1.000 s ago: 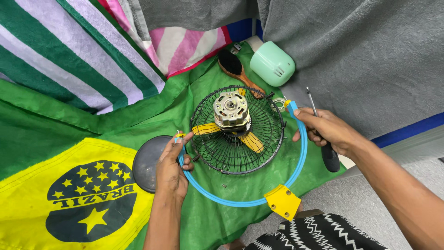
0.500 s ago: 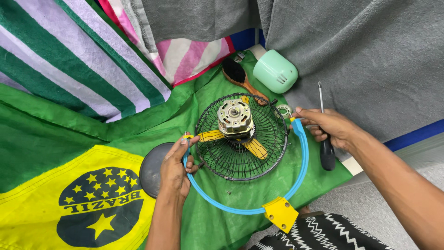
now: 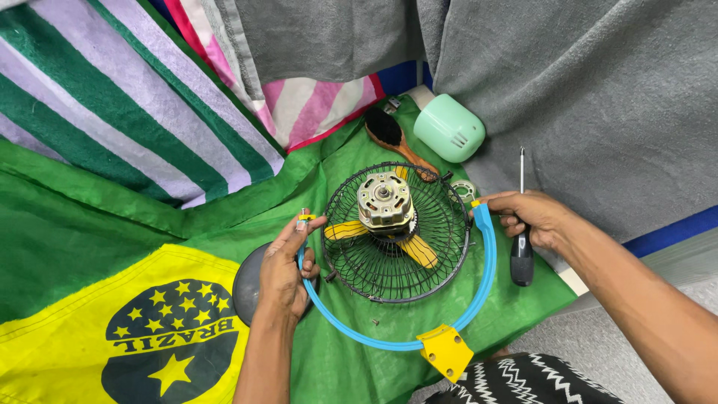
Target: The person assembles an electric fan by attaching a blue plastic neck strap to the fan's motor housing using a screwdriver. They align the strap, insert screws, and tighten them to secure the component.
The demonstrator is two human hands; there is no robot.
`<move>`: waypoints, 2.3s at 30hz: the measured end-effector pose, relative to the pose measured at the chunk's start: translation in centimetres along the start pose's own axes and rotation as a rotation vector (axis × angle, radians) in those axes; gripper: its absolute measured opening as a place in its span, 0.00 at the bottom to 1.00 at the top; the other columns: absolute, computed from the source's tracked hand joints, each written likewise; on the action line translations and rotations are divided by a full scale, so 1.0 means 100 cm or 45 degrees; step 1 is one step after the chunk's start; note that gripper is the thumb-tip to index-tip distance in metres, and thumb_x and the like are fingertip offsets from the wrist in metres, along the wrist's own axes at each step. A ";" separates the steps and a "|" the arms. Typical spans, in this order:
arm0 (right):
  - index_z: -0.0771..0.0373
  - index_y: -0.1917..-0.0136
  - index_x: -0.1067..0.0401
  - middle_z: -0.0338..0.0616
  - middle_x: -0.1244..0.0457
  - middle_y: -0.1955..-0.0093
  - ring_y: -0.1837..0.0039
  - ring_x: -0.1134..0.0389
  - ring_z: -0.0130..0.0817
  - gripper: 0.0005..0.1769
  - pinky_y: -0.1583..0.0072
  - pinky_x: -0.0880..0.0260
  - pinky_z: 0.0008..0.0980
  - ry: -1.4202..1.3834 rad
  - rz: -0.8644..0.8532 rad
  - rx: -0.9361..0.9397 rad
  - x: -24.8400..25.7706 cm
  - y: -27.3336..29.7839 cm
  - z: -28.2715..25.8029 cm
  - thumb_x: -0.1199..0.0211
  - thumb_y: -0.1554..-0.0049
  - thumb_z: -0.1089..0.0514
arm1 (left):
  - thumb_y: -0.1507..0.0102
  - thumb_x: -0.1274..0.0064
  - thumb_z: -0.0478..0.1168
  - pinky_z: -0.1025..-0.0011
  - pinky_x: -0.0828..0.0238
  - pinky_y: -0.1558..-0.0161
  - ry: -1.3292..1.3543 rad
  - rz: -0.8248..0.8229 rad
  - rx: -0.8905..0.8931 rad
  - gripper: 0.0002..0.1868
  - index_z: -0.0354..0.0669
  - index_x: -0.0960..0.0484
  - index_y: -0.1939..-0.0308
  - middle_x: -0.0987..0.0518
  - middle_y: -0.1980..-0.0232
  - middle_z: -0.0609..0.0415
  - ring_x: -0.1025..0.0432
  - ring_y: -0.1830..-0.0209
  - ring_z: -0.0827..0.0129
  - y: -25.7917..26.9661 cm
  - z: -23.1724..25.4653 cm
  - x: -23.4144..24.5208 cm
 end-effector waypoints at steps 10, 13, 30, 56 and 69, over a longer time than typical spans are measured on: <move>0.67 0.42 0.30 0.42 0.29 0.52 0.72 0.50 0.13 0.18 0.74 0.55 0.13 -0.163 -0.200 -0.004 -0.010 0.009 -0.010 0.39 0.44 0.57 | 0.32 0.54 0.40 0.81 0.47 0.80 0.029 -0.044 -0.095 0.22 0.38 0.27 0.34 0.19 0.41 0.45 0.42 0.84 0.81 -0.003 0.009 0.007; 0.65 0.43 0.30 0.35 0.40 0.56 0.69 0.49 0.14 0.14 0.72 0.53 0.14 -0.261 -0.326 0.095 -0.023 0.016 -0.022 0.34 0.37 0.55 | 0.32 0.54 0.41 0.80 0.48 0.80 0.046 -0.078 -0.157 0.22 0.38 0.27 0.35 0.19 0.40 0.44 0.42 0.83 0.80 -0.004 0.016 0.009; 0.62 0.39 0.27 0.42 0.31 0.47 0.70 0.51 0.13 0.19 0.71 0.53 0.13 -0.008 -0.245 0.194 -0.079 0.056 -0.060 0.38 0.43 0.57 | 0.32 0.52 0.40 0.81 0.50 0.80 0.041 0.022 -0.321 0.21 0.37 0.25 0.36 0.19 0.42 0.44 0.44 0.83 0.81 0.013 0.040 0.034; 0.64 0.42 0.24 0.41 0.29 0.52 0.72 0.53 0.14 0.18 0.72 0.57 0.18 0.221 -0.225 0.314 -0.127 0.089 -0.070 0.37 0.42 0.53 | 0.32 0.49 0.46 0.76 0.33 0.73 0.148 0.357 -0.097 0.17 0.38 0.25 0.44 0.17 0.55 0.45 0.31 0.76 0.74 0.002 -0.013 0.095; 0.60 0.42 0.29 0.43 0.27 0.55 0.72 0.52 0.18 0.16 0.72 0.55 0.20 0.349 0.030 0.248 -0.082 0.065 -0.053 0.40 0.42 0.53 | 0.31 0.53 0.46 0.77 0.43 0.79 -0.106 0.328 -0.037 0.14 0.40 0.29 0.47 0.17 0.55 0.45 0.40 0.81 0.77 -0.035 -0.034 0.064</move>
Point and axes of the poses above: each hand's wrist, its own y-axis away from the middle knuckle, its own x-axis out of the back of the hand, z = x × y, the point moved 7 cm from there along -y, towards the middle knuckle
